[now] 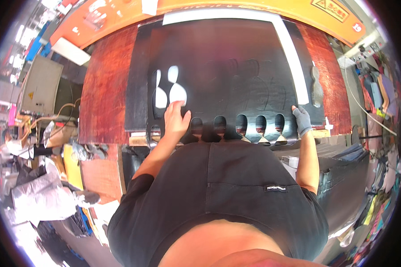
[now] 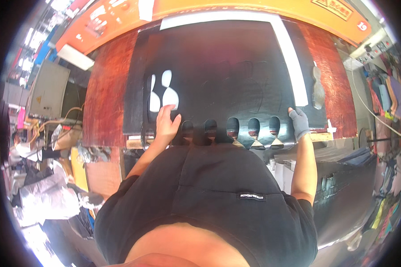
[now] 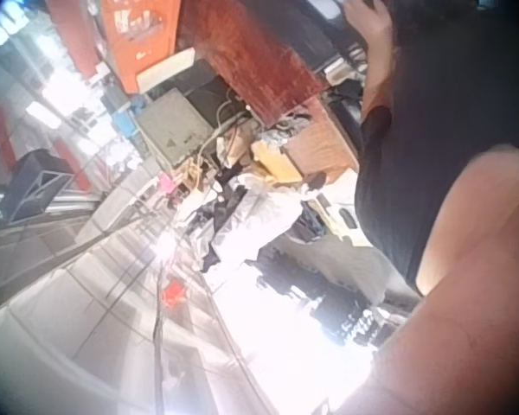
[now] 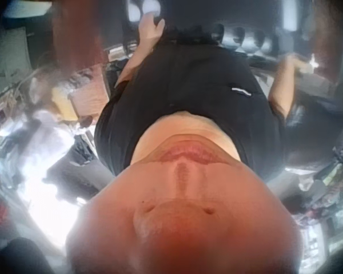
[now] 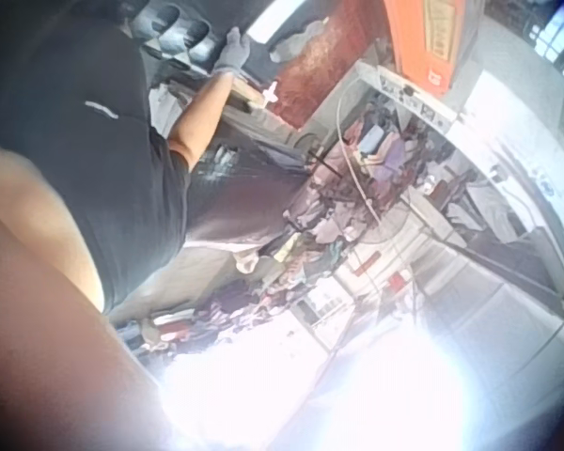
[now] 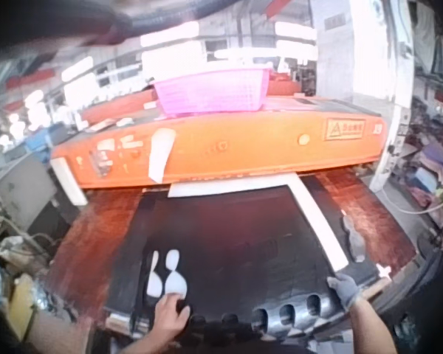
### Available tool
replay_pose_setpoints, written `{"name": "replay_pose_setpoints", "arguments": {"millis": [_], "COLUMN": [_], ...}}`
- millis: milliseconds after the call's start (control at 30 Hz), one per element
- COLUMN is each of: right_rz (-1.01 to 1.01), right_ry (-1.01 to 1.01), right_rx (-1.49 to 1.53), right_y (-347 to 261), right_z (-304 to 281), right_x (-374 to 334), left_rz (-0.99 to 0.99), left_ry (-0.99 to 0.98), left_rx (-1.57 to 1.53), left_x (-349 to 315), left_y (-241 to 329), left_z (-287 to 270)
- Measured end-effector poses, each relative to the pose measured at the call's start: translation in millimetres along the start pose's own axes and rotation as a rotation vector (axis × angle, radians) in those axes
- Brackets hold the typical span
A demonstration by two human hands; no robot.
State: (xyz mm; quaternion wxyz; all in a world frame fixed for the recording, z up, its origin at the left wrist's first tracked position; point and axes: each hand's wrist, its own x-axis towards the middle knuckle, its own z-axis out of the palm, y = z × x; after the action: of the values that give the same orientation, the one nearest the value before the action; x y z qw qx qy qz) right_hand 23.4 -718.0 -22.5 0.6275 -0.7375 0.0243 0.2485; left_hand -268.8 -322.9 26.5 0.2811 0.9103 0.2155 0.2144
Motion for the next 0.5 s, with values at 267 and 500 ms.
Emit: {"name": "replay_pose_setpoints", "arguments": {"millis": [267,500], "right_rz": [-0.021,0.001], "right_ry": [0.030,0.043], "right_rx": [-0.083,-0.030], "right_y": [-2.3,-0.4], "right_z": [3.8,2.8], "right_x": [-8.4,-9.2], "left_rz": [0.008,-0.222], "left_ry": [-0.051,-0.090], "left_rx": [0.090,-0.283], "left_x": [-8.8,-0.9], "left_y": [2.9,7.3], "left_z": [1.7,8.6]}}
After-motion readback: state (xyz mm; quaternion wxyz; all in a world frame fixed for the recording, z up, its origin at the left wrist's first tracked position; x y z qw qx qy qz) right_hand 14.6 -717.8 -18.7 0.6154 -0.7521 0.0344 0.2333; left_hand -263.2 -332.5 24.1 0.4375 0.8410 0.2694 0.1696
